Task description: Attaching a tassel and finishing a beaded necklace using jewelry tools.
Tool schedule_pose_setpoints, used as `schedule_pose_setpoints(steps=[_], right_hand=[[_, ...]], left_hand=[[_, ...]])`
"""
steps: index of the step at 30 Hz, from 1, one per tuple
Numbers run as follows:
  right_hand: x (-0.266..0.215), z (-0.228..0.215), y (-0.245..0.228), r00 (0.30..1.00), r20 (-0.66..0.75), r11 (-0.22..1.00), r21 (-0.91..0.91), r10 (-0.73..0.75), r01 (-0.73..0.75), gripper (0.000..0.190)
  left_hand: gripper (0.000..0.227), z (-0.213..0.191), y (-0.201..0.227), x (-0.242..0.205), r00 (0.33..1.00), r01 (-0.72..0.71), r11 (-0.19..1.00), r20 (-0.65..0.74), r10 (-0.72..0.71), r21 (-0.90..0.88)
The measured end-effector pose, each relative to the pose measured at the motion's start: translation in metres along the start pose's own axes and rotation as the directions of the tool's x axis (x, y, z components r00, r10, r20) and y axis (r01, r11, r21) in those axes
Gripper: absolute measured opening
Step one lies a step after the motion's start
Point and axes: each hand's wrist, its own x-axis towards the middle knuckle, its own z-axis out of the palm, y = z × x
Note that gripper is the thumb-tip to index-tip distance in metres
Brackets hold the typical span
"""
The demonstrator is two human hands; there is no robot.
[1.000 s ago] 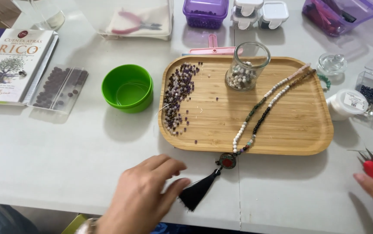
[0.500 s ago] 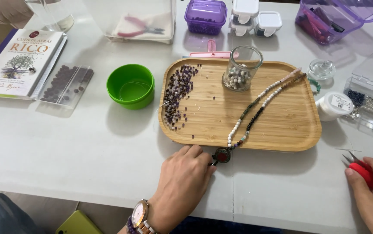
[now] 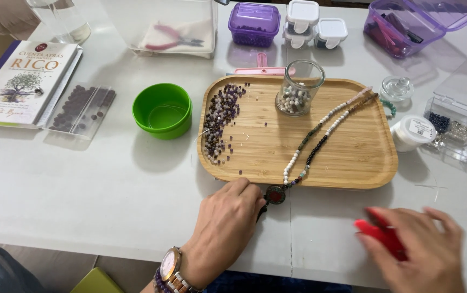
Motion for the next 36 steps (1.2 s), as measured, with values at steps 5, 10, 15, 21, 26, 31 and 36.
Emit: schedule_pose_setpoints(steps=[5,10,15,21,26,31,36], right_hand=[[0.035,-0.001,-0.057,0.969,-0.006,0.958,0.144,-0.249,0.247,0.039],[0.084,-0.004,-0.083,0.92,-0.038,0.917,0.078,-0.39,0.391,0.023],[0.105,0.01,-0.096,0.916,0.04,0.917,0.019,-0.4,0.399,0.022],[0.114,0.024,-0.107,0.91,0.127,0.916,-0.023,-0.396,0.402,0.019],[0.119,0.033,-0.109,0.906,0.178,0.919,-0.023,-0.384,0.394,0.016],[0.121,0.037,-0.108,0.91,0.247,0.941,0.032,-0.334,0.337,0.015],[0.125,0.04,-0.104,0.902,0.303,0.951,0.069,-0.308,0.301,0.017]], left_hand=[[0.013,-0.023,0.002,0.02,0.997,-0.073,0.996,0.024,0.074,-0.046],[0.012,-0.048,-0.01,0.059,0.981,-0.194,0.98,-0.011,0.194,-0.038],[0.015,-0.051,-0.024,0.077,0.983,-0.176,0.982,0.043,0.179,-0.062],[0.016,-0.048,-0.032,0.08,0.972,-0.232,0.972,0.022,0.233,-0.047],[0.021,-0.048,-0.033,0.082,0.97,-0.241,0.971,0.042,0.241,-0.011],[0.021,-0.051,-0.031,0.084,0.949,-0.31,0.951,0.052,0.31,-0.003],[0.037,-0.044,-0.036,0.085,0.941,-0.335,0.942,0.047,0.335,-0.006]])
